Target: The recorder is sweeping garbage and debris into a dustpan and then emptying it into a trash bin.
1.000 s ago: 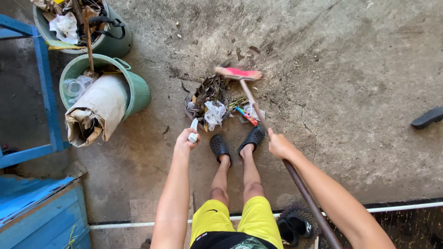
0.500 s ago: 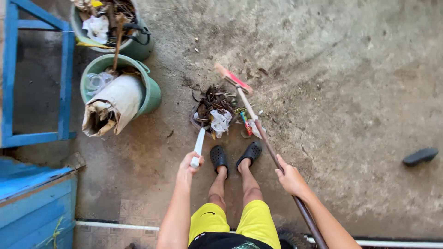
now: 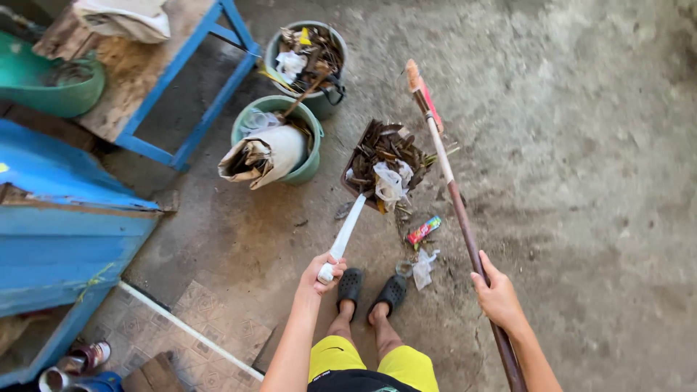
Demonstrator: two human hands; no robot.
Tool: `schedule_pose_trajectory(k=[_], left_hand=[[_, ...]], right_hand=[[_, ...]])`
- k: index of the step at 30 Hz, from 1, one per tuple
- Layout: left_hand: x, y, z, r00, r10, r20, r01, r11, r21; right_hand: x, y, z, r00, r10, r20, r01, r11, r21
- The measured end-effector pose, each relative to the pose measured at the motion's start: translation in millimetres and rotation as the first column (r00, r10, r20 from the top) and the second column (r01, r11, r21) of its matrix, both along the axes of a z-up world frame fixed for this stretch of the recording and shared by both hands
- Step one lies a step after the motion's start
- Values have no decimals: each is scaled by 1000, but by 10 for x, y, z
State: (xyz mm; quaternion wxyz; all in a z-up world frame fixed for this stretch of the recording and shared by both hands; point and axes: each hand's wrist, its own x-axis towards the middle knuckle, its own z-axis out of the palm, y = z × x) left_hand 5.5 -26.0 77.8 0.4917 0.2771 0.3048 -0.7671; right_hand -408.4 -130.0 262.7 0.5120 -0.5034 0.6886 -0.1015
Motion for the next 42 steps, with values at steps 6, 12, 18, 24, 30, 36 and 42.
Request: schedule_pose_trajectory(k=[6,12,18,24,30,36,42], left_hand=[[107,-408,602,996,94,5,-90,969,-229],[395,-779,928,961,246,124,-209,943,-258],[826,-886,1143,926,349,142,-285,896,-340],[1328,-882,1531,846,482,229,-391,852,-348],[1728,-803,1726,710,475,520,-314,874,-370],[2152,-629,1935,535,389,750,-210,921,-328],[2262,-466,1978,315,157,936,-94,986,-134]], right_hand=[[137,-826,342,995,73,72,-67,995,-77],[549,-1543,438,966,178,186,-138,968,-209],[1122,-2129,445,921,268,284,-189,942,-277],[1873,-2575,537,914,361,185,-297,906,-303],[2554,-2886,366,878,451,163,-393,872,-292],[3018,-2881,176,842,436,317,-409,900,-151],[3166,-2853,5,811,406,421,-433,901,-34]])
